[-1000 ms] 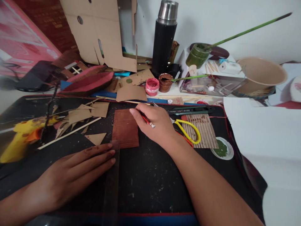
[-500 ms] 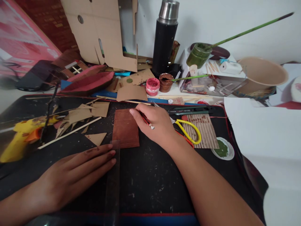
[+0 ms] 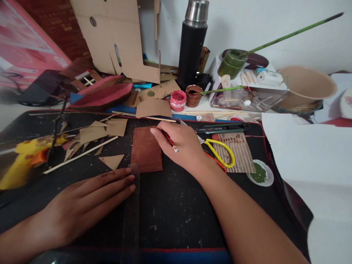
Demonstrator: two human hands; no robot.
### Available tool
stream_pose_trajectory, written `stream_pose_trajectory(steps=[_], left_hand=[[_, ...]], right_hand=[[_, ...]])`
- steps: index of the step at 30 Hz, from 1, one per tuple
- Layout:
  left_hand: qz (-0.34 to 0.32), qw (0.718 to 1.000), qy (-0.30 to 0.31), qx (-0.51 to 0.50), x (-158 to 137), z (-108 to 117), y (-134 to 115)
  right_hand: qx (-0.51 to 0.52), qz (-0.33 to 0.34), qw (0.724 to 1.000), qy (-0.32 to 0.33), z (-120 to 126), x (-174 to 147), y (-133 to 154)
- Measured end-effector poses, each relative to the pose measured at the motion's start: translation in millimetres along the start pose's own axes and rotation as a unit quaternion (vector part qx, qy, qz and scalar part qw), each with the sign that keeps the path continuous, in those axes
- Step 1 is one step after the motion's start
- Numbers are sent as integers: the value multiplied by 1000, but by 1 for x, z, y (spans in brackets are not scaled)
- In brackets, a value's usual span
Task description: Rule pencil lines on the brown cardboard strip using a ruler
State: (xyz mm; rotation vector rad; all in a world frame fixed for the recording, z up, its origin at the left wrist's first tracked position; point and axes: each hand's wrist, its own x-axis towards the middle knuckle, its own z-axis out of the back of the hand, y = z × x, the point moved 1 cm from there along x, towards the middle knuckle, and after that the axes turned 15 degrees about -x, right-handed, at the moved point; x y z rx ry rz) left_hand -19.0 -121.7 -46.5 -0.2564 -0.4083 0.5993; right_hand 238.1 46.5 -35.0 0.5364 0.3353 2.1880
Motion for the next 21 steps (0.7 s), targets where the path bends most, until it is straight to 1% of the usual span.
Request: stream_pose_trajectory(steps=[4, 21], left_hand=[[-2, 1000, -5, -11, 0, 0, 0], [11, 999, -33, 6, 1, 0, 0]], right_hand=[[4, -1, 1000, 7, 1, 1, 1], [0, 5, 1000, 29, 6, 1, 7]])
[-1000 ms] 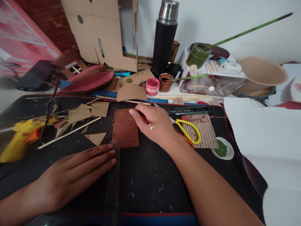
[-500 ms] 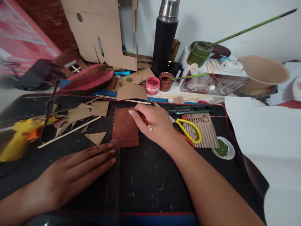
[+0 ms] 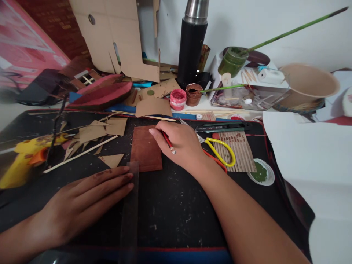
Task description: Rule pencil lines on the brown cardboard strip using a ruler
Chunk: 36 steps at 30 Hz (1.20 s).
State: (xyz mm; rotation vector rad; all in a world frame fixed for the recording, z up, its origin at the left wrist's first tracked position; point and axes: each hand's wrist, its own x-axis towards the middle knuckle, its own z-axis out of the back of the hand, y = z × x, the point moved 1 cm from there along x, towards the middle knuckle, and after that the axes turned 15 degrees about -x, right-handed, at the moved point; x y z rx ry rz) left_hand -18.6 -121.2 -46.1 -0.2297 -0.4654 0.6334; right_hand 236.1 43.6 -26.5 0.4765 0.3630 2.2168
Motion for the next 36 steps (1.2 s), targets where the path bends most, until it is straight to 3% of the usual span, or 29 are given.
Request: stream_pose_trajectory(steps=[36], left_hand=[[-14, 1000, -11, 11, 3, 3, -2]], right_hand=[[-10, 10, 1000, -2, -3, -1, -1]])
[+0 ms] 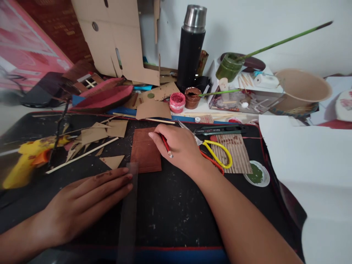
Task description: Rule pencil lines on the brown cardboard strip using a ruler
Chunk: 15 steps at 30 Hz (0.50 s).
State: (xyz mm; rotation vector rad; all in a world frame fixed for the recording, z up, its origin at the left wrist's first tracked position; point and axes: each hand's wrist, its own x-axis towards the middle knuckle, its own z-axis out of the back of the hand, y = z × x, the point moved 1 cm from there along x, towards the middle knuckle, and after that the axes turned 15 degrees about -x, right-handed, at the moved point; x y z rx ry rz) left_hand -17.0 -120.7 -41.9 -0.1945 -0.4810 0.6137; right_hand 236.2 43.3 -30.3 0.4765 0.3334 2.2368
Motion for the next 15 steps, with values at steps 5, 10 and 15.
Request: stream_pose_trajectory(steps=[5, 10, 15], left_hand=[[-35, 996, -51, 56, 11, 10, -11], [-33, 990, -61, 123, 22, 16, -17], [5, 984, -42, 173, 32, 13, -13]], right_hand=[[5, 8, 1000, 1, 1, -1, 0], [8, 17, 1000, 5, 2, -2, -2], [40, 7, 999, -16, 2, -3, -6]])
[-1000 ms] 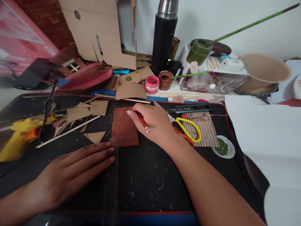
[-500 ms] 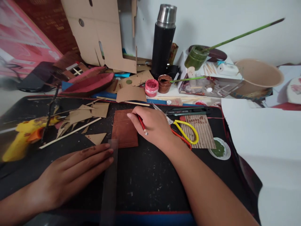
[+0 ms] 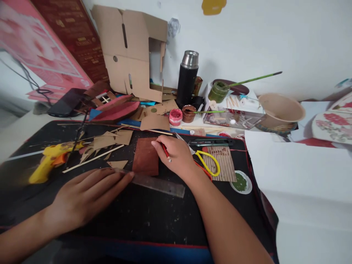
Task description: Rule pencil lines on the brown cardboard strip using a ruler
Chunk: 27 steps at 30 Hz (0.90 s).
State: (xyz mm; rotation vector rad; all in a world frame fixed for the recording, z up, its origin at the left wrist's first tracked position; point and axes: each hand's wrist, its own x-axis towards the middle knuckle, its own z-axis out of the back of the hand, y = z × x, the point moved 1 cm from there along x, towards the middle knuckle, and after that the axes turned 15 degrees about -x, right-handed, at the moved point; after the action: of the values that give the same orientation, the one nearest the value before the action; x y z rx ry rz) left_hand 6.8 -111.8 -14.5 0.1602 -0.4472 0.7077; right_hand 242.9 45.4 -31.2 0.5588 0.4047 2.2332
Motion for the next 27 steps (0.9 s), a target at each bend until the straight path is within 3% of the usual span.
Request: stream_pose_trajectory(steps=[13, 27], left_hand=[[50, 997, 43, 25, 21, -3, -7], [79, 995, 60, -8, 15, -12, -14]], right_hand=[[92, -85, 988, -91, 12, -1, -9], [155, -128, 976, -87, 10, -3, -11]])
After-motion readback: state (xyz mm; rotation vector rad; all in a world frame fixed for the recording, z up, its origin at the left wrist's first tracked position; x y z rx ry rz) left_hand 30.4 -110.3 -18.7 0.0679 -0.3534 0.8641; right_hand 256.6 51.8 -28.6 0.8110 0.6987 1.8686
